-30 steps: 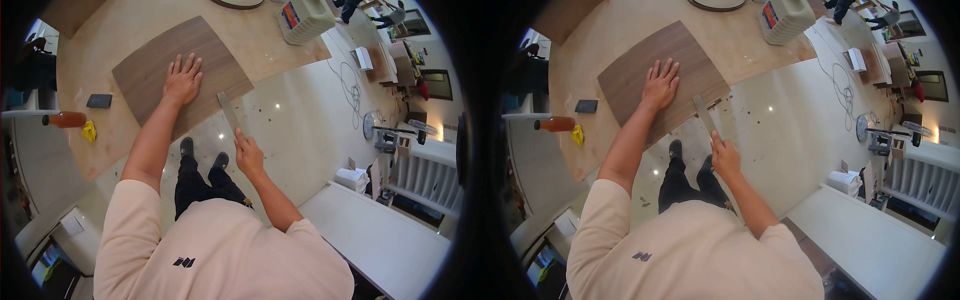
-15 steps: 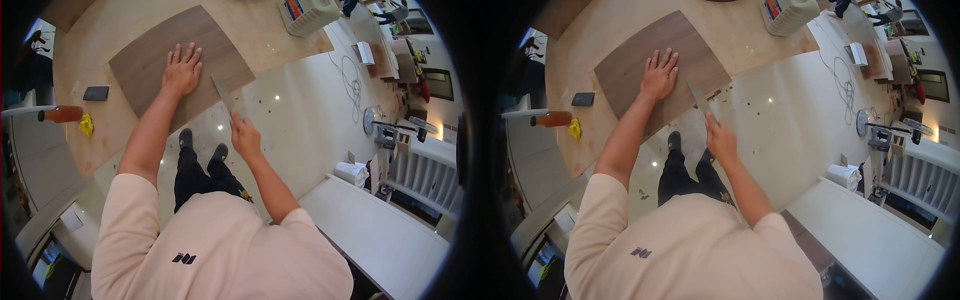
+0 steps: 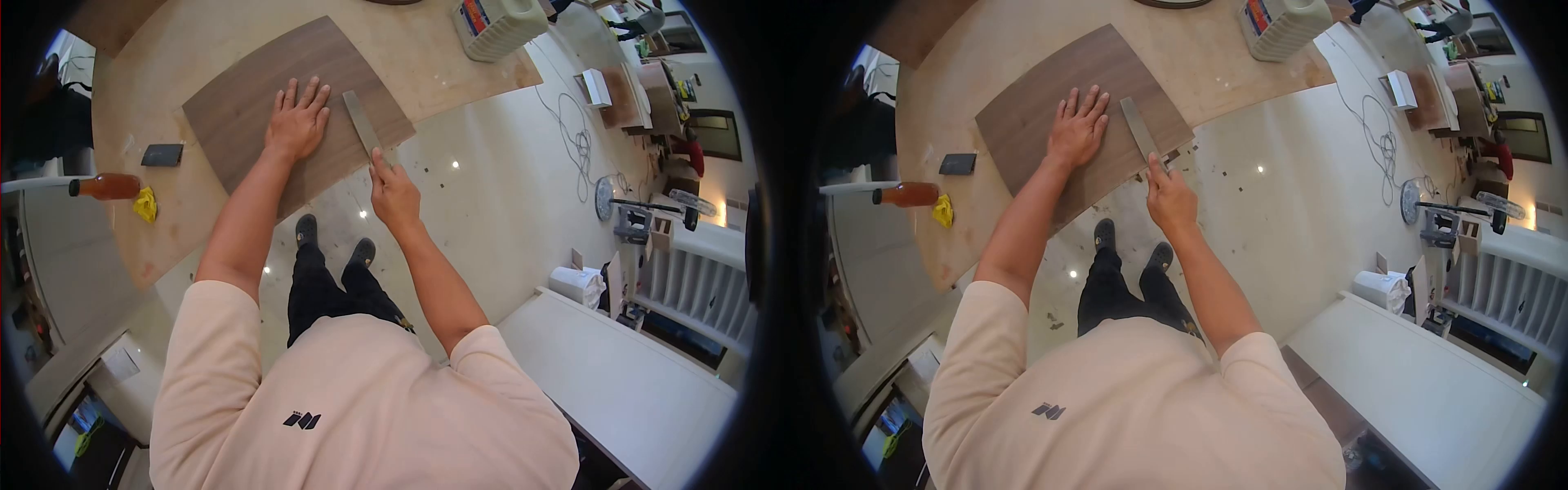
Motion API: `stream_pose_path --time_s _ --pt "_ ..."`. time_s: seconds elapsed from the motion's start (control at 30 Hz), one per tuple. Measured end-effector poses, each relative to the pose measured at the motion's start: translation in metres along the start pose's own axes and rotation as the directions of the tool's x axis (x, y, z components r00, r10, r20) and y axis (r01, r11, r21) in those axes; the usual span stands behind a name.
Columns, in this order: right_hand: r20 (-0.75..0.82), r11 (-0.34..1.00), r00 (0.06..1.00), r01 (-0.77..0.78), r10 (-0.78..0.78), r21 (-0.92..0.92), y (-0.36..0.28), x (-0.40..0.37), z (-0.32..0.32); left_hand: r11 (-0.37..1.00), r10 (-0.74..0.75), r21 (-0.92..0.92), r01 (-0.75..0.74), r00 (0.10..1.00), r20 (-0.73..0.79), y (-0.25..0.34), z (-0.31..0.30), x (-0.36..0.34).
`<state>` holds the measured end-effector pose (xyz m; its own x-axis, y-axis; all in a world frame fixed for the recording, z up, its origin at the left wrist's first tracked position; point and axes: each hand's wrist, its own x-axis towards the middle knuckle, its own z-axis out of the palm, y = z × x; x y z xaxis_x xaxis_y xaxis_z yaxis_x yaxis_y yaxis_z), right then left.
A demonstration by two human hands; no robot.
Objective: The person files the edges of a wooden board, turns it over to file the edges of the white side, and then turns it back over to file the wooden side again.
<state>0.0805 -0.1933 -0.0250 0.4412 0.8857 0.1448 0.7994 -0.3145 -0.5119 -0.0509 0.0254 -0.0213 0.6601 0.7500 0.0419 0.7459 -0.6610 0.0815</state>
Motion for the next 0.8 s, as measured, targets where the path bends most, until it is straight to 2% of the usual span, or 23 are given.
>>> stream_pose_path --time_s 0.07,0.17,0.27,0.37,0.47,0.57,0.67,0.73,0.8 --pt "0.007 0.999 1.0 0.014 -0.014 -0.035 0.008 -0.02 0.0 1.0 0.005 -0.007 -0.005 1.0 -0.018 0.0 -0.001 0.006" --pt "0.082 0.994 0.996 -0.029 0.02 0.11 0.005 -0.08 -0.013 1.0 -0.011 -0.018 0.011 1.0 -0.024 -0.001 0.005 0.002" --pt "0.073 0.999 0.997 -0.023 0.025 -0.026 -0.003 -0.037 -0.006 1.0 -0.013 -0.002 0.013 1.0 0.014 0.005 -0.003 0.001" --pt "0.01 1.0 1.0 -0.008 0.008 -0.008 -0.006 0.015 -0.003 1.0 -0.005 -0.012 0.006 1.0 0.011 0.001 0.0 0.0" --pt "-0.047 0.998 0.998 0.04 -0.042 -0.049 0.0 -0.025 -0.007 1.0 0.0 -0.014 0.0 1.0 -0.005 0.001 -0.002 0.007" --pt "0.056 0.992 0.997 -0.055 0.049 0.116 0.0 -0.085 -0.013 1.0 -0.007 -0.021 0.007 1.0 -0.017 0.001 0.003 0.0" --pt "0.033 0.999 0.999 -0.012 0.014 -0.042 -0.002 -0.044 -0.008 1.0 -0.002 -0.014 0.002 1.0 -0.017 0.004 0.0 0.001" --pt "-0.028 1.0 1.0 -0.009 0.009 -0.008 0.001 0.002 0.0 1.0 -0.002 -0.029 0.001 0.999 -0.043 0.002 0.004 0.002" --pt "-0.068 1.0 0.998 -0.003 0.004 0.009 -0.001 0.006 0.001 1.0 0.005 -0.019 -0.005 1.0 -0.029 0.001 0.003 -0.001"
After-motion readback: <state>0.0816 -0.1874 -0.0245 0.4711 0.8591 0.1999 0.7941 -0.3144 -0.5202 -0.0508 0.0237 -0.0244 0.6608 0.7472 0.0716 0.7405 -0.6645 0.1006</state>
